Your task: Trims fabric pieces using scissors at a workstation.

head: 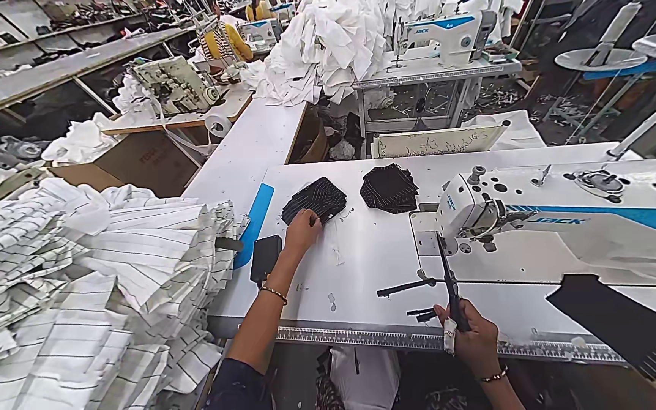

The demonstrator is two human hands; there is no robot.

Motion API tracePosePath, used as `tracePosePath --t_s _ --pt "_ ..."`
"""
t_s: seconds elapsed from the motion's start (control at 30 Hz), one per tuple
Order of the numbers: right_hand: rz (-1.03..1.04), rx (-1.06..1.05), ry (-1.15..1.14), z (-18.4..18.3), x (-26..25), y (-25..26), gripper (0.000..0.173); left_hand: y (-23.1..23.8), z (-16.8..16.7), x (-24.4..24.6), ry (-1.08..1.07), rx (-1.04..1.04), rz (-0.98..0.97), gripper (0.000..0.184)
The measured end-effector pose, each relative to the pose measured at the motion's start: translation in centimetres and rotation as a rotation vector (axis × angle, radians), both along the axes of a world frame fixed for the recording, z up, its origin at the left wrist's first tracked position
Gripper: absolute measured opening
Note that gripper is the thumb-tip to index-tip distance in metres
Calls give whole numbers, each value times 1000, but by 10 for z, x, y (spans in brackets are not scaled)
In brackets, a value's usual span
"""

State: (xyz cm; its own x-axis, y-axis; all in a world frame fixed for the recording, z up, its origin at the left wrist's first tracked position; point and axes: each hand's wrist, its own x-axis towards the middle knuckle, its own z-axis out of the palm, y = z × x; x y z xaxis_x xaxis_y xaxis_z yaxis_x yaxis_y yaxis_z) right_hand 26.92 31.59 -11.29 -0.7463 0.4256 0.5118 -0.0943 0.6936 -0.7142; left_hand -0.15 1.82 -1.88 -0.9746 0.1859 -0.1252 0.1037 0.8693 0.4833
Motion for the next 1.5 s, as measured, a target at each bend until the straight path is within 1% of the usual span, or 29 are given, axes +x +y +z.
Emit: tracePosePath --t_s 0.07,0.13,0.2,0.23,0.27,0.3,0.37,0.47,0.57,0.6,0.67,0.7,0.77,0.87,0.93,1.0,1.1,1.17,1.2,1.27,1.3,1.33,1.37,1.43,1.47,1.5 --pt "7 -13 -3 0 -1 -1 41 14 11 18 -38 69 -67 32" --pt "13 -23 -4 1 1 1 39 38 9 45 -100 194 -248 31" --pt "23 -28 -4 -1 -1 3 39 59 -11 72 -154 319 -499 31" --pt "33 -31 -16 -1 -1 4 39 68 -23 83 -165 328 -617 33" --pt "41 -35 -37 1 -1 5 39 76 -35 93 -151 321 -704 35" --pt "48 -45 -72 4 -1 6 38 83 -44 104 -114 325 -745 37" --pt "59 -104 -145 12 -4 8 36 91 -53 123 -55 349 -728 38" --pt "73 -294 -270 27 -4 2 30 92 -50 143 -61 357 -676 41" --pt "106 -423 -368 34 8 -7 30 71 -44 146 -11 329 -709 50" --pt "106 -428 -386 34 14 -11 32 61 -44 146 1 298 -750 56" --pt "115 -407 -391 34 23 -18 32 42 -41 148 -76 191 -819 62" --pt "134 -399 -387 34 26 -22 29 34 -41 150 -111 165 -828 59" --pt "193 -385 -396 37 29 -30 25 26 -39 153 -140 149 -812 46" --pt "247 -309 -437 39 23 -43 31 25 -35 155 -102 123 -836 32" --pt "255 -253 -459 41 16 -51 34 27 -37 153 -43 167 -838 25" --pt "260 -216 -457 42 9 -59 35 28 -41 149 1 229 -818 21" --pt "277 -155 -511 39 1 -67 36 27 -44 148 -20 302 -767 20" --pt "273 -84 -544 39 -2 -71 34 22 -44 150 -52 321 -786 24" --pt "269 -59 -547 39 -2 -72 33 18 -45 151 -63 305 -822 34" --pt "268 -43 -564 39 -2 -72 31 8 -49 157 -56 217 -894 58" --pt "271 -42 -575 39 -1 -72 31 4 -52 160 -39 190 -904 63" --pt "276 -46 -592 39 -2 -71 32 1 -54 164 -14 201 -897 60" --pt "278 -47 -600 39 -4 -70 32 -1 -56 166 10 228 -886 52" --pt "280 -45 -606 39 -5 -69 32 0 -57 167 47 304 -864 29" --pt "284 -48 -612 39 -6 -68 33 1 -58 165 70 336 -856 21" --pt "291 -51 -619 39 -7 -66 34 2 -59 162 94 359 -851 18"
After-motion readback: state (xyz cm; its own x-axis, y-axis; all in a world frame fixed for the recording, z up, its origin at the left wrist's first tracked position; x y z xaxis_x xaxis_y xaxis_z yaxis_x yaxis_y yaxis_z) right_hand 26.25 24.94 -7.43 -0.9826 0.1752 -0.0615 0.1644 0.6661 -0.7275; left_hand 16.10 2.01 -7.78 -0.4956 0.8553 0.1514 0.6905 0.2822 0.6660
